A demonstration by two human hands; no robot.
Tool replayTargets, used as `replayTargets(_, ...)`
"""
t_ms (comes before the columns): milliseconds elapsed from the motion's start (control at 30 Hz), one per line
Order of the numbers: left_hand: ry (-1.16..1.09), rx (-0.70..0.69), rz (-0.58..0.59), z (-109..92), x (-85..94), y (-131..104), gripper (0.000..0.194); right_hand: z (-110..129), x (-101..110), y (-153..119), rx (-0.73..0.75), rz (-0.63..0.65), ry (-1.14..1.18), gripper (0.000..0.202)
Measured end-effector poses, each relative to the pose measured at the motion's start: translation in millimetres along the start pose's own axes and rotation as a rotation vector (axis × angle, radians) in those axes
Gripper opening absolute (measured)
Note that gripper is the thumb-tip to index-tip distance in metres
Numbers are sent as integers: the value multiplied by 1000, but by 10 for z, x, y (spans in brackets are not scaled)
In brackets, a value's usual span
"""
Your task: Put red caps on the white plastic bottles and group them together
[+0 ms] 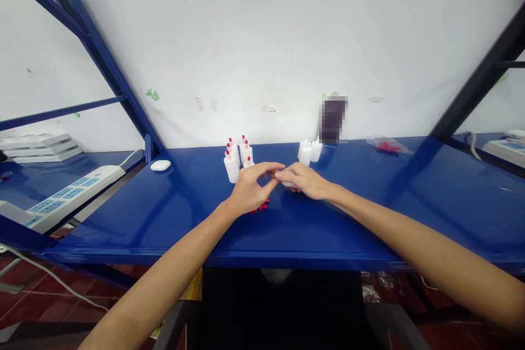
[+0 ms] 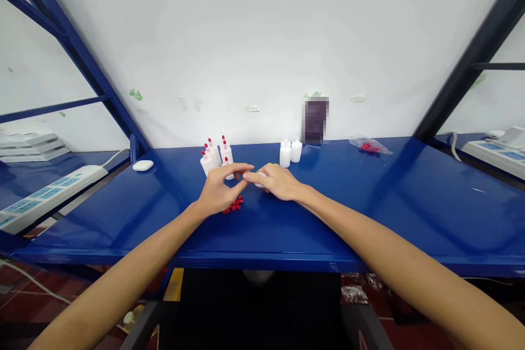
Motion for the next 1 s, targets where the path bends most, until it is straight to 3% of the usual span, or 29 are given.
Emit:
replayTargets(200, -52, 53, -13, 16, -80, -10, 18, -33, -49, 56, -15, -53, -47, 61)
replayTargets(300, -40, 13, -28, 6, -85, 2, 17, -73, -64, 61, 4, -86, -22, 60)
replayTargets(367, 22, -51, -121, 29, -26, 23, 15, -71, -69, 54, 34, -98, 35, 59)
replayTargets(467, 258, -113, -364, 154, 172, 59, 15, -29, -64, 36, 67, -130, 70, 56)
replayTargets(533, 456, -103, -416, 274, 324, 77, 21, -4, -58, 28, 59, -150, 41, 51)
replayTargets(667, 711, -30, -318, 444, 505, 83, 21, -18, -54, 28, 35, -149, 7, 51)
replayTargets(833, 781, 5, -148, 472, 481, 89, 17, -67, -51, 26, 45, -136, -37, 54)
replayTargets(1000, 832, 18, -19, 495, 485, 107, 19, -32, -77, 22, 43, -106, -233, 55)
Point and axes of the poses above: each hand's wrist, its own y-axis towards the middle knuckle, its own x-axis out of the back of the hand, z = x × y, the point moved 1 cm from there along y, towards the middle knuckle, and after that the axes turned 2 degrees about z, right-handed, at the moved point
